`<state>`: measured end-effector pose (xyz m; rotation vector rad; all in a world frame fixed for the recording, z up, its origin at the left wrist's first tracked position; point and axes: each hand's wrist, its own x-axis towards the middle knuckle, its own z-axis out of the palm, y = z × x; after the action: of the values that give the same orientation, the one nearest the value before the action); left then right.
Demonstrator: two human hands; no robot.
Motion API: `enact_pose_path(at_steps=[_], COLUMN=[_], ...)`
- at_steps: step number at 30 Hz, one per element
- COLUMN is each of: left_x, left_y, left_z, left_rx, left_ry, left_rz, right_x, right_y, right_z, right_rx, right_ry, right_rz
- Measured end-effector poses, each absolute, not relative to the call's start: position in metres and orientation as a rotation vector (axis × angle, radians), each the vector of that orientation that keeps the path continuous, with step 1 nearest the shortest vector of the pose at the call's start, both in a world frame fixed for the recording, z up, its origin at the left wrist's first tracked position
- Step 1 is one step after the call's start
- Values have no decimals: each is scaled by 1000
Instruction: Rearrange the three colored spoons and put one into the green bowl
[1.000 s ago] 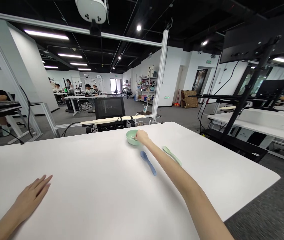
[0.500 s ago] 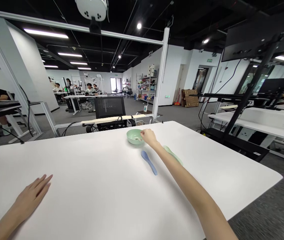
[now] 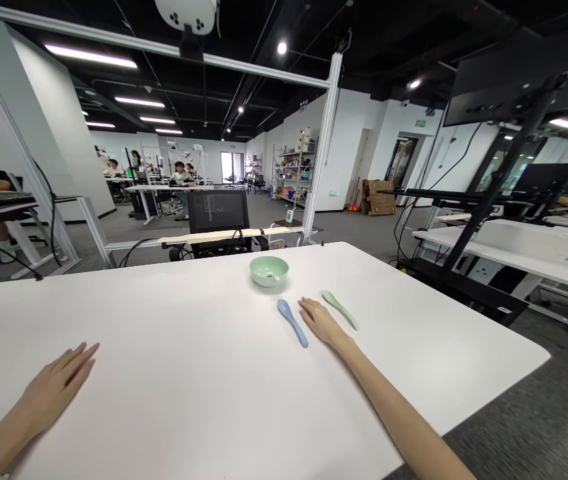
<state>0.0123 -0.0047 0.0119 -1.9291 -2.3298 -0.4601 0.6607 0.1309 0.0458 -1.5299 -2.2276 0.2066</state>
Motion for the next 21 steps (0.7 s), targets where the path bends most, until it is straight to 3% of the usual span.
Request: enact_pose_path(at_steps=[12, 21], left_x=[7, 21], left_y=[-1, -2], left_z=[3, 14], left_rx=[-1913, -1971], left_ry=[-2310, -2166], left_rz=[-532, -565], right_x=[660, 629], right_y=[135, 185], right_z=[52, 132], right_rx=[-1528, -1575], right_ry=[-2145, -2082], right_rz=[205, 61])
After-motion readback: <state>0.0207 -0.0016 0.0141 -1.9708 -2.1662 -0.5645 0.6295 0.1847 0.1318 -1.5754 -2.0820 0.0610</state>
